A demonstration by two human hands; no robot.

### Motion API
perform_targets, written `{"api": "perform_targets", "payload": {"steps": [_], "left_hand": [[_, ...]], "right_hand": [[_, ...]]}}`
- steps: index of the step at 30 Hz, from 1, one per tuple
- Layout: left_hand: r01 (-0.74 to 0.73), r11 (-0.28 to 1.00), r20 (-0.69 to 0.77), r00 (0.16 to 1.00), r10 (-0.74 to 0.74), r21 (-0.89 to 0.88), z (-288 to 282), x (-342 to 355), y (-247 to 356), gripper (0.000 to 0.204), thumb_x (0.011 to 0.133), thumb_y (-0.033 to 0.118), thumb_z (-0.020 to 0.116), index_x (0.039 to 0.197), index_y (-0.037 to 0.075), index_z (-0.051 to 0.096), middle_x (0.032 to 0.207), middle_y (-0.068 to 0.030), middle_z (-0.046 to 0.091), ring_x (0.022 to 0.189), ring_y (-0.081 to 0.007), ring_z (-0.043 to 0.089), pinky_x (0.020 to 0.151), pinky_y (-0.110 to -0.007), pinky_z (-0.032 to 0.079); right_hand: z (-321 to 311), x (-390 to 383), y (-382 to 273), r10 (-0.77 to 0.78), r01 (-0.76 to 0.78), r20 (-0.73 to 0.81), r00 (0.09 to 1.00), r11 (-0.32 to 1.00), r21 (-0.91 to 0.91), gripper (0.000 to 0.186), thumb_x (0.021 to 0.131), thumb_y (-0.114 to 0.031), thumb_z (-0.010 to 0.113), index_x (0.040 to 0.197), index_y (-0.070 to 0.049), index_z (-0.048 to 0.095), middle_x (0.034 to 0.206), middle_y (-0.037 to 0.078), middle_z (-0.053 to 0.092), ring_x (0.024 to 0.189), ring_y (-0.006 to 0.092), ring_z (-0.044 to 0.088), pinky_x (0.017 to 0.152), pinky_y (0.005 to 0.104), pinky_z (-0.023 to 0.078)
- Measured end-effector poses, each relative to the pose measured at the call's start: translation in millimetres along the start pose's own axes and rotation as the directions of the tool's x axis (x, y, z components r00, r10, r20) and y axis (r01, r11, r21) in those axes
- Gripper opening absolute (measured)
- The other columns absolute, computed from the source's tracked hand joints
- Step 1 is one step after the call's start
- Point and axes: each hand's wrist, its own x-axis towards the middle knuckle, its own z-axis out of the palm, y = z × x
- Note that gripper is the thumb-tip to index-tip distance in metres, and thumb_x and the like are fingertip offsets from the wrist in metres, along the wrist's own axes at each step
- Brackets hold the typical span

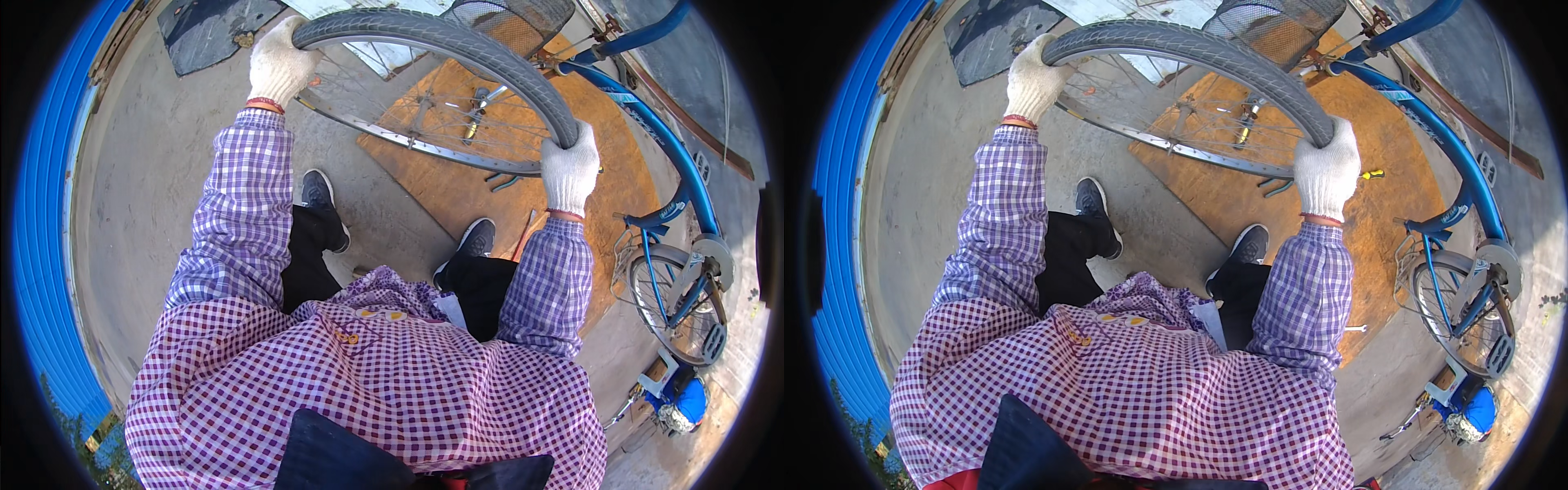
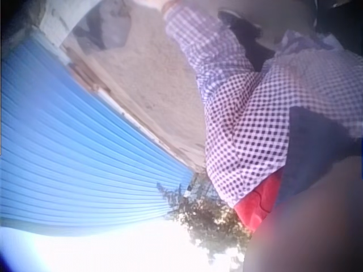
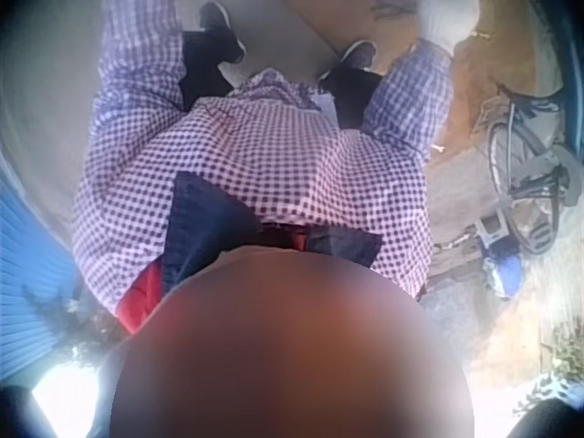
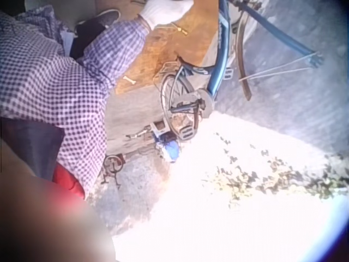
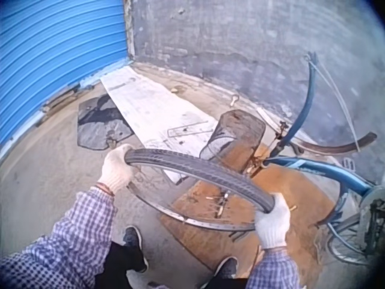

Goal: The person removes a bicycle wheel, inspects the tire and rim, then reinstalls the wheel onto the bicycle frame. They tighten the axle nuts and adjust the brake cable by hand.

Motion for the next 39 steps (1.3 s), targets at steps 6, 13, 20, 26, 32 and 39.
{"api": "perform_targets", "payload": {"steps": [6,13,20,26,32,39], "left_hand": [[0.005,1.0,-0.04,0.999,-0.004,0.009,0.7,-1.5,-8.4,0.036,0.086,0.026,0.077,0.12,0.016,0.074,0.102,-0.0113,0.079,0.099,-0.0294,0.077,0.088,-0.041,0.06],[-0.006,1.0,-0.041,0.999,0.006,-0.013,1.1,0.8,-13.2,0.036,0.084,0.025,0.077,0.119,0.015,0.074,0.105,-0.0126,0.079,0.101,-0.0318,0.077,0.09,-0.042,0.059],[0.002,1.0,-0.055,0.998,-0.003,-0.028,1.7,0.9,-0.5,0.041,0.082,0.027,0.08,0.121,0.016,0.075,0.108,-0.0125,0.079,0.104,-0.0324,0.075,0.093,-0.041,0.058],[-0.058,0.993,-0.034,0.998,0.055,-0.098,16.5,9.5,27.0,0.043,0.082,0.028,0.079,0.122,0.015,0.074,0.11,-0.0128,0.078,0.104,-0.0338,0.075,0.092,-0.042,0.058],[0.039,0.993,0.071,0.997,-0.032,-0.108,24.8,9.1,96.4,0.053,0.083,0.019,0.078,0.133,0.002,0.068,0.114,-0.0184,0.078,0.105,-0.031,0.076,0.093,-0.04,0.057],[0.062,0.986,0.034,0.998,-0.057,-0.157,49.0,12.6,170.9,0.058,0.085,0.02,0.077,0.137,-0.002,0.064,0.117,-0.0167,0.077,0.105,-0.0268,0.074,0.096,-0.036,0.054]], "right_hand": [[13.9,-2.4,0.2,-0.013,0.013,-0.017,1.0,1.0,0.009,0.035,0.084,-0.006,0.072,0.119,-0.003,0.071,0.107,0.02,0.076,0.1,0.0355,0.076,0.088,0.0426,0.059],[8.3,-4.5,-11.8,0.0,0.001,-0.019,1.0,1.0,0.015,0.034,0.084,-0.007,0.071,0.118,-0.002,0.071,0.106,0.019,0.076,0.098,0.0347,0.077,0.088,0.0427,0.059],[-9.9,-1.2,0.1,0.01,-0.018,0.093,0.996,0.996,0.082,0.054,0.08,-0.016,0.079,0.131,-0.003,0.067,0.114,0.019,0.077,0.102,0.0312,0.077,0.089,0.0401,0.061],[-39.7,9.1,-1.2,0.076,-0.091,0.132,0.988,0.99,0.112,0.066,0.078,-0.019,0.083,0.139,-0.003,0.064,0.12,0.021,0.076,0.105,0.03,0.077,0.09,0.0399,0.061],[-65.2,41.6,83.8,-0.057,0.045,0.105,0.993,0.992,0.119,0.046,0.078,-0.025,0.084,0.119,-0.007,0.072,0.11,0.018,0.075,0.106,0.036,0.073,0.095,0.0434,0.057],[-137.2,81.1,133.2,0.054,-0.066,0.159,0.986,0.995,0.074,0.038,0.078,-0.025,0.085,0.11,-0.007,0.074,0.104,0.018,0.074,0.1,0.0357,0.074,0.093,0.0455,0.058]]}}
